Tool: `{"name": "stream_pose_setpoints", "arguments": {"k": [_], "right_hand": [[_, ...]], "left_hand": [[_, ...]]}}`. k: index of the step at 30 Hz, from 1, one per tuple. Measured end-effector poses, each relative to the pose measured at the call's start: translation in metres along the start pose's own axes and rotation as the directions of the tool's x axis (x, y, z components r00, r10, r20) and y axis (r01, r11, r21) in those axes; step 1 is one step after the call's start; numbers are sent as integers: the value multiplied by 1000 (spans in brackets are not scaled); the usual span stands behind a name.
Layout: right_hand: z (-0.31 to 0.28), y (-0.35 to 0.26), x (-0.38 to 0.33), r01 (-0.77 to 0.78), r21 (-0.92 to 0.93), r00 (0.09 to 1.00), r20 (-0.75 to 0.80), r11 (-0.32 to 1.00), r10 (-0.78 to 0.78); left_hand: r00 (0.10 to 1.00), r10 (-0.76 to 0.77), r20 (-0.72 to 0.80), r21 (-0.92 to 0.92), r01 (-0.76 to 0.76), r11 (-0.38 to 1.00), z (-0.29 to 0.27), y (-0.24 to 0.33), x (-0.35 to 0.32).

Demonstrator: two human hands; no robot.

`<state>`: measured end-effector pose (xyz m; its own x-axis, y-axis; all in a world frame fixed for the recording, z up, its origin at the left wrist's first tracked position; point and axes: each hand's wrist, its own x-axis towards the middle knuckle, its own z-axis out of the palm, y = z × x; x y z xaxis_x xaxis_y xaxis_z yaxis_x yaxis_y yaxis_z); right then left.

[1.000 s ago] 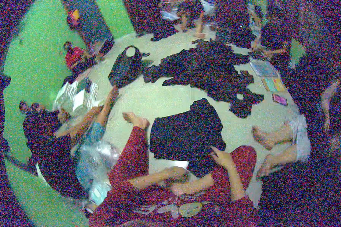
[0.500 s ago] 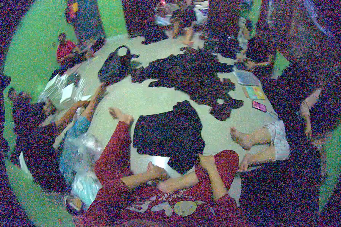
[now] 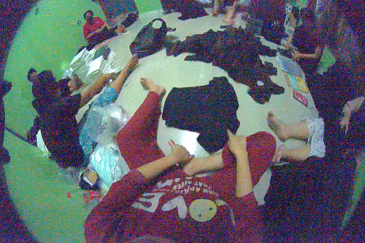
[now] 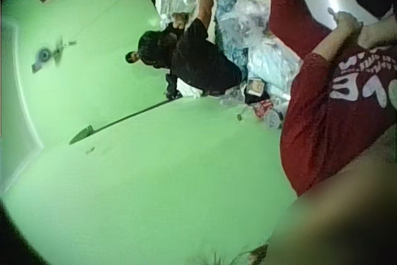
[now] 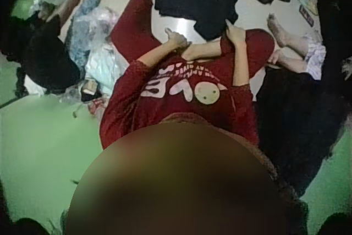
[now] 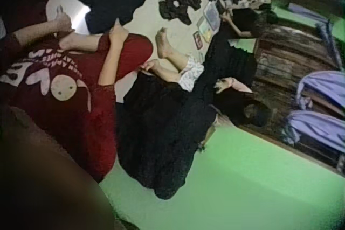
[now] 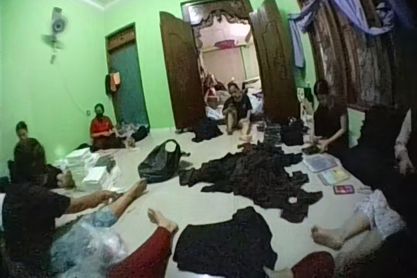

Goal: The person sits on the floor and folds dark garments by hand, smoothing and aligning each piece before folding it into a compact rectangle. The folded items are stacked in a pile nearby.

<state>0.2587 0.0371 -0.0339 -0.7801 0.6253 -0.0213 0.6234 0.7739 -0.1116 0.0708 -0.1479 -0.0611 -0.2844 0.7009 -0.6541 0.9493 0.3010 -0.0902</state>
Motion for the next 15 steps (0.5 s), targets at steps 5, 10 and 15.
{"name": "stream_pose_setpoints", "arguments": {"k": [5,10,15], "right_hand": [[-6,-16,-8,45,232,999,-5,972,-45],[19,-9,-13,-8,253,992,128,968,-25],[32,7,-4,-117,295,981,183,948,64]], "left_hand": [[986,134,98,-44,-131,990,39,8,-26],[967,254,24,-13,-253,967,33,5,-18],[876,462,-138,-169,-481,860,-18,-6,0]]}}
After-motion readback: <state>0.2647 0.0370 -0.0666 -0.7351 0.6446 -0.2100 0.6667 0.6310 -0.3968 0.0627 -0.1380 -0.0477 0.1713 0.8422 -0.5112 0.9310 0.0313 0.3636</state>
